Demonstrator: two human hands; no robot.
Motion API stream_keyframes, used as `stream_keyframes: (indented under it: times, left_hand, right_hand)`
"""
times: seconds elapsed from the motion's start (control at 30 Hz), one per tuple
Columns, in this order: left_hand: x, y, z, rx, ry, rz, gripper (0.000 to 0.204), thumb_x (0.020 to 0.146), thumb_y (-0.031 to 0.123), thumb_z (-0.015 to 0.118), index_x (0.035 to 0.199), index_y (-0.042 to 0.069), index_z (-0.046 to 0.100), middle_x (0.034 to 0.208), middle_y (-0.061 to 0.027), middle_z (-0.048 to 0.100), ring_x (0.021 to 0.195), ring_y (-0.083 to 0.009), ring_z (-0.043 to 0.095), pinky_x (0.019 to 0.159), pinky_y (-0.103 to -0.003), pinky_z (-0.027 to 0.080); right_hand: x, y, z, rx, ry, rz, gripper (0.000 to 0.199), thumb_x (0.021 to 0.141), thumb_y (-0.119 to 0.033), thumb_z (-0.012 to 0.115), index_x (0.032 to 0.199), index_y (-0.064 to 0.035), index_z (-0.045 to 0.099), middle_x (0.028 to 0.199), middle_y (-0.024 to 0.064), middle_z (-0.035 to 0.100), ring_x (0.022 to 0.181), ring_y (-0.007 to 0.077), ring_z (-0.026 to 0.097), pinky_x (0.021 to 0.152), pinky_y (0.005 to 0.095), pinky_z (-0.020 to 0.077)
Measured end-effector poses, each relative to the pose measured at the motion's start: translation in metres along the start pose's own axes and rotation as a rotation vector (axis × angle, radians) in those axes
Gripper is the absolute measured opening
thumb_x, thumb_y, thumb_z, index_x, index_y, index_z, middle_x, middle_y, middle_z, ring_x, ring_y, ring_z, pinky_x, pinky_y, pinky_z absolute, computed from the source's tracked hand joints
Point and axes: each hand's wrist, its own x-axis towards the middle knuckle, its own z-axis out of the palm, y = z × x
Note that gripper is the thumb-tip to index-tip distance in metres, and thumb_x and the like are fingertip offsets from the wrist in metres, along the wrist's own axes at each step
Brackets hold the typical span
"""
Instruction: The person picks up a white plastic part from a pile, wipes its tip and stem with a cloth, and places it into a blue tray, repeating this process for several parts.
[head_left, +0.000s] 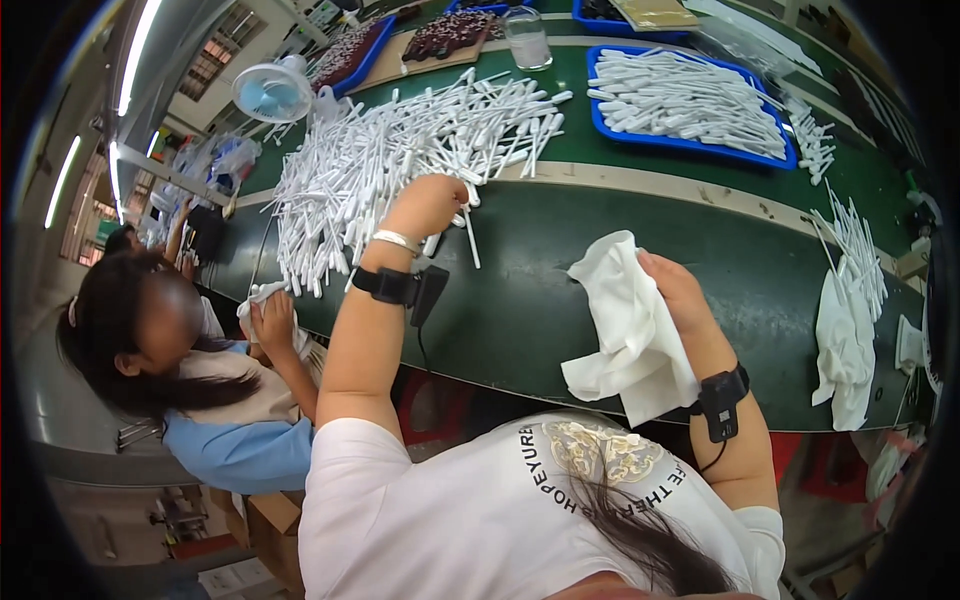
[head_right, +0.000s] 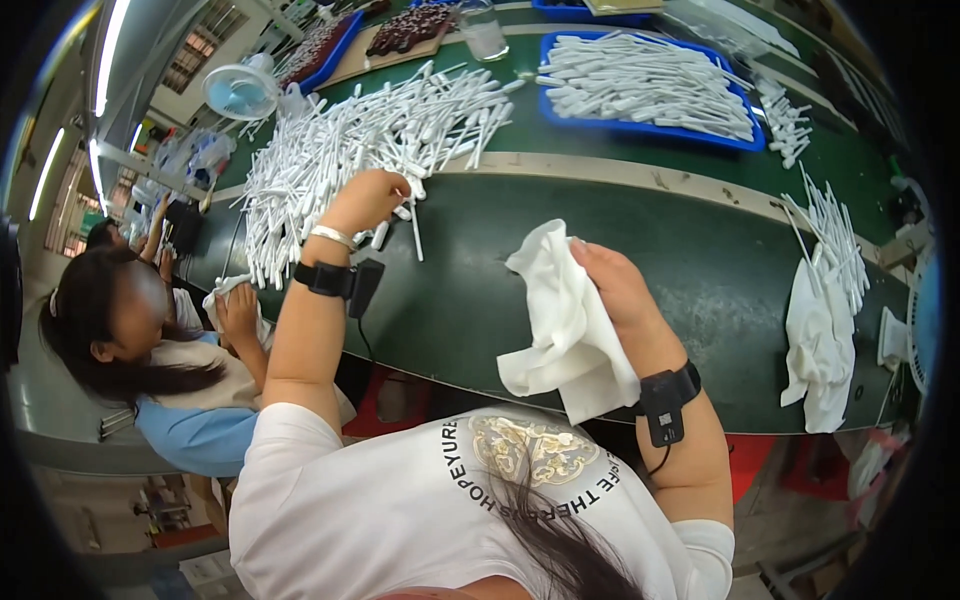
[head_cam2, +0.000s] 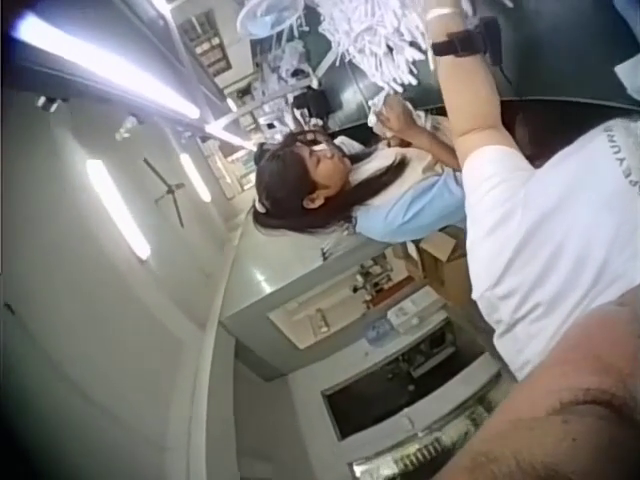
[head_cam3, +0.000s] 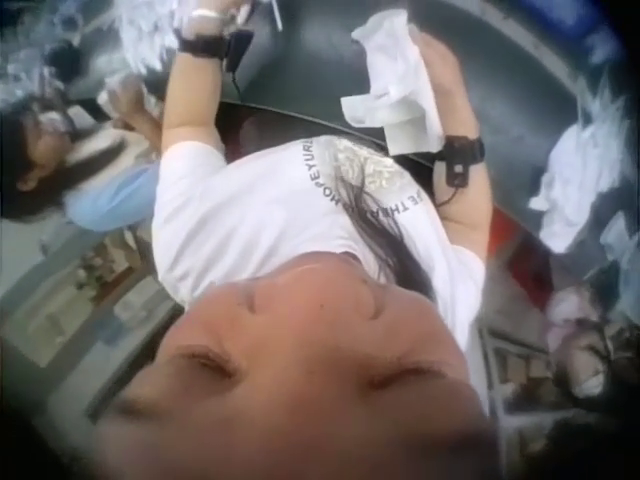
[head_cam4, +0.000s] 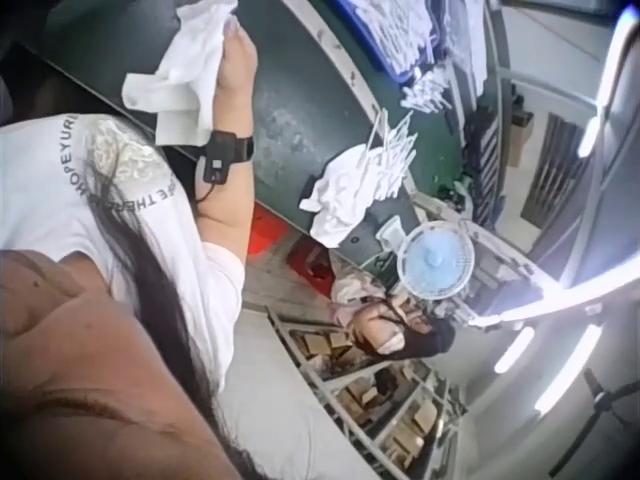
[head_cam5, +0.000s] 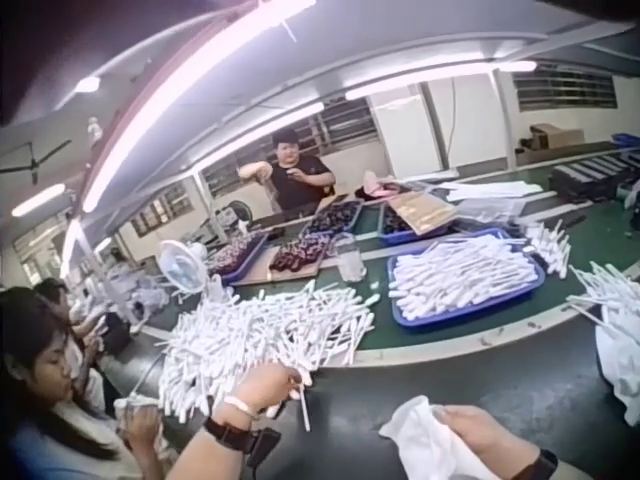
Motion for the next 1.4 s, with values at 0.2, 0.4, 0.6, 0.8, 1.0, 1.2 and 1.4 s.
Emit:
stream_keyframes:
  times: [0.2,0.4,0.6,0.8,1.0,1.2,1.4]
  left_hand:
    - [-0.015,-0.005,0.023,0.076,0.241,0.100,0.015,0.074,0.011,0.050,0.083,0.009,0.061,0.077,-0.0138,0.061,0.077,-0.0326,0.057,0.068,-0.040,0.045]
    - [-0.049,-0.040,0.012,-0.007,0.339,-0.204,0.014,0.072,0.012,0.054,0.084,0.006,0.060,0.080,-0.0132,0.059,0.076,-0.0300,0.056,0.067,-0.037,0.044]
    - [-0.082,-0.051,0.024,0.017,0.235,-0.423,0.016,0.071,0.015,0.058,0.084,0.005,0.060,0.081,-0.0128,0.059,0.077,-0.0292,0.056,0.067,-0.036,0.044]
    - [-0.088,-0.055,0.033,0.083,0.357,-0.285,0.018,0.070,0.019,0.061,0.083,0.006,0.060,0.073,-0.0115,0.059,0.071,-0.0315,0.056,0.064,-0.037,0.045]
    - [-0.105,-0.030,0.006,-0.298,0.223,-0.289,0.023,0.072,0.016,0.064,0.090,0.003,0.059,0.074,-0.0079,0.060,0.058,-0.0196,0.056,0.054,-0.029,0.045]
    - [-0.103,0.051,0.022,-1.237,-0.098,-0.143,0.021,0.079,0.008,0.059,0.098,0.000,0.057,0.079,-0.0034,0.060,0.054,-0.0062,0.052,0.048,-0.019,0.043]
    - [-0.076,0.091,0.036,-1.378,-0.192,-0.003,0.018,0.080,0.009,0.057,0.095,0.000,0.058,0.078,-0.0051,0.060,0.051,-0.0052,0.049,0.046,-0.017,0.040]
  right_hand:
    - [-0.004,0.004,-0.001,-0.054,0.026,-0.009,0.031,0.088,-0.025,0.047,0.103,0.0015,0.053,0.089,0.0092,0.060,0.074,0.0167,0.060,0.064,0.0280,0.0509]
    - [-0.005,0.002,0.006,-0.068,0.037,-0.013,0.030,0.088,-0.024,0.047,0.102,0.0014,0.053,0.089,0.0090,0.060,0.074,0.0165,0.060,0.066,0.0272,0.0507]
    - [0.000,0.003,0.006,-0.093,0.039,-0.006,0.031,0.087,-0.026,0.048,0.103,0.0009,0.053,0.091,0.0098,0.060,0.075,0.0175,0.061,0.067,0.0285,0.0516]
    - [-0.002,0.003,0.009,-0.109,0.016,-0.003,0.031,0.087,-0.026,0.048,0.102,0.0005,0.054,0.092,0.0100,0.060,0.077,0.0184,0.061,0.068,0.0294,0.0518]
    - [-0.004,0.002,-0.008,-0.067,0.061,-0.091,0.034,0.087,-0.027,0.047,0.106,0.0005,0.051,0.097,0.0117,0.059,0.083,0.0202,0.060,0.070,0.0313,0.0515]
    - [-0.002,0.012,-0.006,0.067,-0.078,-0.187,0.037,0.089,-0.023,0.043,0.119,-0.0014,0.041,0.111,0.0120,0.052,0.095,0.0218,0.056,0.080,0.0339,0.0479]
    - [0.001,0.009,-0.012,0.034,-0.114,-0.186,0.036,0.091,-0.021,0.038,0.122,-0.0028,0.038,0.114,0.0107,0.050,0.099,0.0220,0.054,0.085,0.0346,0.0453]
